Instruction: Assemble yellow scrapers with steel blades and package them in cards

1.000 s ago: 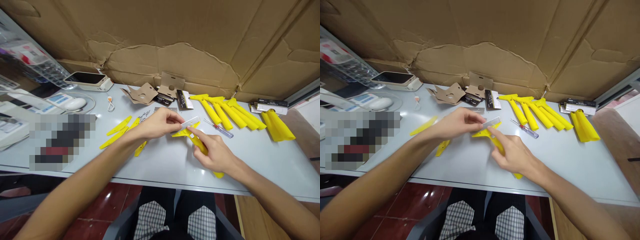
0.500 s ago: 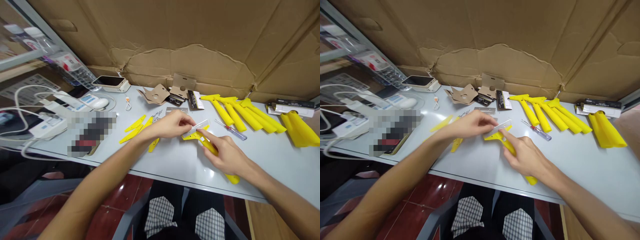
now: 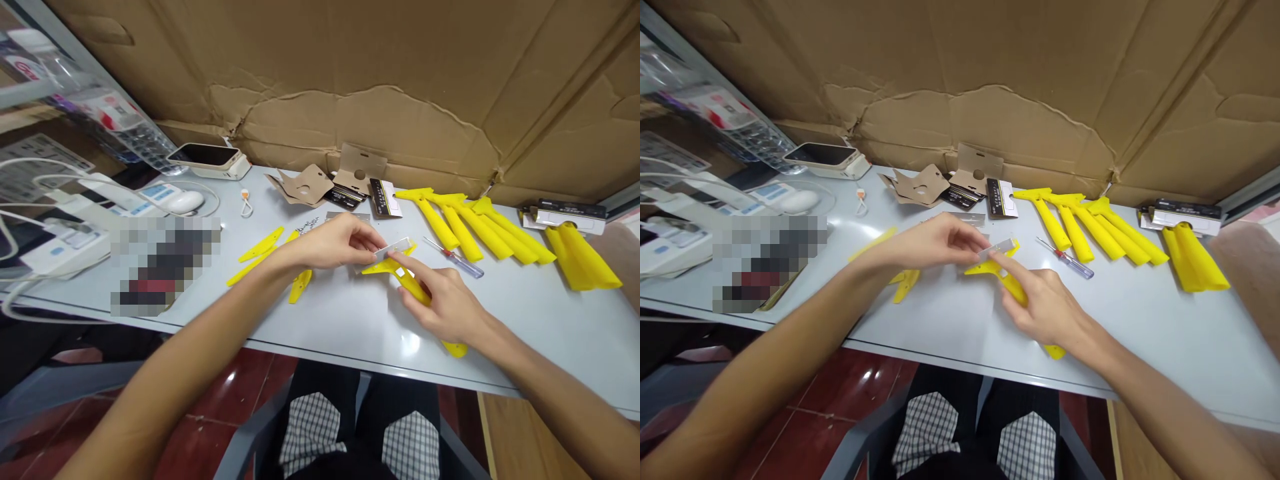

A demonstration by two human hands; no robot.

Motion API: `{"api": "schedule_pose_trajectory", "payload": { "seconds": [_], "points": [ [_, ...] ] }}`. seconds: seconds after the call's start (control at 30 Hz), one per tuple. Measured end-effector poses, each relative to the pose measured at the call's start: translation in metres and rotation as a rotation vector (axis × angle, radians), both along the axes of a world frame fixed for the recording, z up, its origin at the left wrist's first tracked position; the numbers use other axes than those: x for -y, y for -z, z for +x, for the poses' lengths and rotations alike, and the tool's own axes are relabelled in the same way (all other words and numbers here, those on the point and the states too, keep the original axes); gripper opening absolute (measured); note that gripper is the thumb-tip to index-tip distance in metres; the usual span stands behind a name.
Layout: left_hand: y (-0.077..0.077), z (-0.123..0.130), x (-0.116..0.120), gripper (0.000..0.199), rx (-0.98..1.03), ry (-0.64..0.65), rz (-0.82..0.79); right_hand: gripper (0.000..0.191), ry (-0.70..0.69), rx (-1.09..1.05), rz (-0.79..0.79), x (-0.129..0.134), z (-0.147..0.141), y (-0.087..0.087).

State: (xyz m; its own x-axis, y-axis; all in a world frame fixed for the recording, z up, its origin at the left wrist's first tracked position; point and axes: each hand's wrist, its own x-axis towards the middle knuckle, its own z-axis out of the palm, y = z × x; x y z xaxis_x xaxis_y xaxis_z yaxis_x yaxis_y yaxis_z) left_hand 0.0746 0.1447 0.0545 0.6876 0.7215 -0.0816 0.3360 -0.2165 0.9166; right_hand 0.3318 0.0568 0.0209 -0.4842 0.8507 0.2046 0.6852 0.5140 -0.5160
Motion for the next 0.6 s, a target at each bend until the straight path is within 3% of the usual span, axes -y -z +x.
{"api": "schedule_pose_trajectory", "payload": {
  "seconds": [0.2,0.43,0.6],
  "points": [
    [0.0035,0.0033,0.0021,0.023,0.002,-0.032,0.082,0.061,0.004,-0.009,0.025,-0.0015,0.0004,0.0008],
    [-0.0048,0.0019,0.0037,0.018,-0.007,-0.146,0.149,0.065,0.019,-0.019,0.027,-0.0032,0.0021,-0.0001],
    [-0.0047,0.0023,0.0038,0.02,-0.017,-0.074,0.142,0.064,0.001,-0.033,0.048,-0.0023,0.0027,0.0009]
  ]
}}
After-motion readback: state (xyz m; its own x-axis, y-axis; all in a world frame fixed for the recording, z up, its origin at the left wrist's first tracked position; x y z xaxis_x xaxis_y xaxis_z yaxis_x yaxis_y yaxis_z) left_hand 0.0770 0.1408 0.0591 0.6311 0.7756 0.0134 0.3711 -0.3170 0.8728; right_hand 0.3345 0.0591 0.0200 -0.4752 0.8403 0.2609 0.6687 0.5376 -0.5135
